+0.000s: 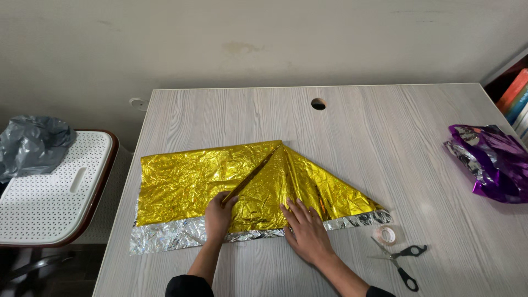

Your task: The person wraps a small rectangular box with gold and silver foil paper on a table. They cut tape with scissors, apply tape to secure the foil, and fold the edges over the box to enclose it.

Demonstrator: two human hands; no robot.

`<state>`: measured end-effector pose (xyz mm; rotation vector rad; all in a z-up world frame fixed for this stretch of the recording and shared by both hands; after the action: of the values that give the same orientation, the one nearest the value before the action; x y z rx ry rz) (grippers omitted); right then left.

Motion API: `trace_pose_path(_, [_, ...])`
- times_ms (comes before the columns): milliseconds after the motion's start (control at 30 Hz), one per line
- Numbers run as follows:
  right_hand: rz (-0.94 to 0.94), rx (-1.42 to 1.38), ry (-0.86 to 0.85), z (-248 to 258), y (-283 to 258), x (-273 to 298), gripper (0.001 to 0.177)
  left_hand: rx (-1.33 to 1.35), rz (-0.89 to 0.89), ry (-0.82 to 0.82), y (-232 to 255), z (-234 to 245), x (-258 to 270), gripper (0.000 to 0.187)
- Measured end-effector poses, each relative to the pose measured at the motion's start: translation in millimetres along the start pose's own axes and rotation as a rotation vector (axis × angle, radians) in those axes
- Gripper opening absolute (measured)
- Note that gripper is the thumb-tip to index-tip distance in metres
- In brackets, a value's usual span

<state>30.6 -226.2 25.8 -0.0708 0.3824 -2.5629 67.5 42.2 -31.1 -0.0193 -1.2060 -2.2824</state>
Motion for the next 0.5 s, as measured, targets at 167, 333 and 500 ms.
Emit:
trace_pose_path(167, [0.016, 0.021, -0.021, -3.5, -4.3, -0.4, 0.06, 0.18, -0.01, -0.037, -32.7, -21.5, -22.7, 0.043])
trace_pose_path(333, [0.007, 0.039, -0.045, -7.7, -4.6, -0.1, 0.064, 0.482, 0.054, -0.093, -60.1, -40.7, -40.1, 0.041])
trace_pose_path(500, [0.042, 0.039, 0.008, -8.4, -9.5, 4.3, 0.063, 0.441, 0.119, -0.086, -70.7, -32.2, -38.0, 0.037])
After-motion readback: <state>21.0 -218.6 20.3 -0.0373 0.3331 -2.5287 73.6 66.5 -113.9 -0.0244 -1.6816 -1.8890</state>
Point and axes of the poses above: each hand's wrist, its own x-axis away from the middle knuckle, its own z-axis out of the back of the hand, y = z × x, the point moved 7 cm from there along -x, towards the middle knuckle, and after that the axes turned 5 degrees about z, right-handed, at the moved point
